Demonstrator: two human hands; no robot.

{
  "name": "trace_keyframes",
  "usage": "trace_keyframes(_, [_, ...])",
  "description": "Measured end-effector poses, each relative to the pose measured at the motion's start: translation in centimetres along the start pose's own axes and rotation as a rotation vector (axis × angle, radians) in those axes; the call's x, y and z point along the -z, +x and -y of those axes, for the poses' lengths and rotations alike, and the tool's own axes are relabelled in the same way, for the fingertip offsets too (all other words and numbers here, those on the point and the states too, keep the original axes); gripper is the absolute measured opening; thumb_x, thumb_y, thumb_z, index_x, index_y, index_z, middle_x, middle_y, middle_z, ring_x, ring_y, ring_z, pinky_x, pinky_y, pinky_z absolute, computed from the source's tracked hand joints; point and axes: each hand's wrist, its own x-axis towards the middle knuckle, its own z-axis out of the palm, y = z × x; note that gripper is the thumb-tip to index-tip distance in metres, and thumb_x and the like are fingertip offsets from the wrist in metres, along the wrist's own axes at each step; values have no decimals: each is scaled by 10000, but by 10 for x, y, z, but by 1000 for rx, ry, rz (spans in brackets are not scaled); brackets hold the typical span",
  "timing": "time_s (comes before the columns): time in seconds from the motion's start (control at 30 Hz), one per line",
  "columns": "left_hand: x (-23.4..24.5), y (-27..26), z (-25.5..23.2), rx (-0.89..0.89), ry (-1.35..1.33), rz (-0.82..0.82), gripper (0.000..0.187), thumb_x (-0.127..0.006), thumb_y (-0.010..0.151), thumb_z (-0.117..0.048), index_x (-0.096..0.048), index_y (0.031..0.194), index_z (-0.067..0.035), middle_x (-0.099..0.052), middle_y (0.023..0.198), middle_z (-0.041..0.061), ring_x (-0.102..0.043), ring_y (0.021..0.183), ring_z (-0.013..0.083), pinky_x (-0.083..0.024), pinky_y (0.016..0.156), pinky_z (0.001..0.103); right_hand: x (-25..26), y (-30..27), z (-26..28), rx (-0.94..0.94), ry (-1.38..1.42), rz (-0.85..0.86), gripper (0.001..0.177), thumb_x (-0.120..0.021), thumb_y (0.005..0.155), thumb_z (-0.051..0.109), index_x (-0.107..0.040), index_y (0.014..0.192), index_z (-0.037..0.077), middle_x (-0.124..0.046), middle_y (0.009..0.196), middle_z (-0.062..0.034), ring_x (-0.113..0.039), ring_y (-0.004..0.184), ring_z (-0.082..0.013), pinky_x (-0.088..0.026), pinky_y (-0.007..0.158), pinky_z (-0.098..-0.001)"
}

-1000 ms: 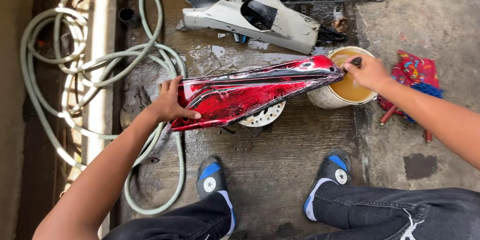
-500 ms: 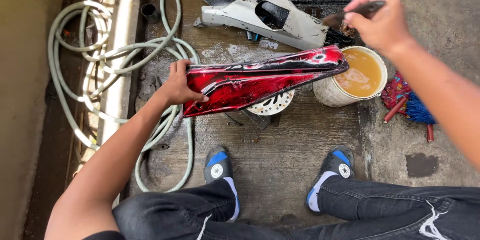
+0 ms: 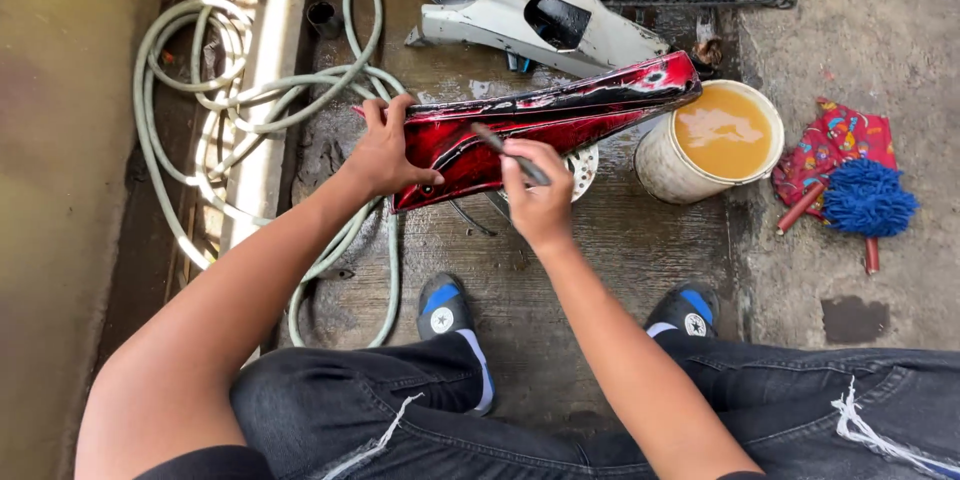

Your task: Cleaning motorcycle fairings and a brake disc using a brush and soapy water

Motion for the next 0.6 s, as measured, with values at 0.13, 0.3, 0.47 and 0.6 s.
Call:
trace_keyframes(0.13, [-14, -2, 5, 11, 48, 10, 1205, -1007, 579, -406, -228, 1483, -239, -211, 1462, 208, -545, 1203, 633, -479, 1097, 644, 15, -4, -14, 2, -44, 54, 110, -677, 928, -21, -737, 1015, 9, -711, 1035, -192, -715, 991, -331, -646, 824, -390])
trace_keyframes(0.3, [-12, -9, 4, 26, 20, 11, 1190, -980, 620, -411, -222, 1517, -218, -172, 1524, 221, -525, 1213, 654, -462, 1108, 666, 57, 10, -22, -90, -276, -251, 145, -698, 898, -27, -768, 1014, 23, -748, 947, -190, -737, 872, -306, -631, 698, -356])
trace_keyframes(0.47, [-18, -4, 7, -12, 59, -5, 1184, -971, 639, -387, -209, 1529, -212, -193, 1506, 213, -526, 1194, 671, -473, 1100, 671, 13, -11, -6, -63, -188, -35, 173, -638, 952, -30, -741, 1056, 62, -721, 1055, -168, -700, 1039, -306, -599, 892, -380])
trace_keyframes(0.6, [-19, -1, 11, -31, 43, -12, 1188, -977, 629, -380, -218, 1525, -196, -200, 1501, 216, -521, 1195, 676, -470, 1100, 678, -5, -24, -1, -11, -165, 52, 178, -631, 953, -50, -740, 1061, 42, -722, 1061, -172, -686, 1107, -327, -581, 971, -426])
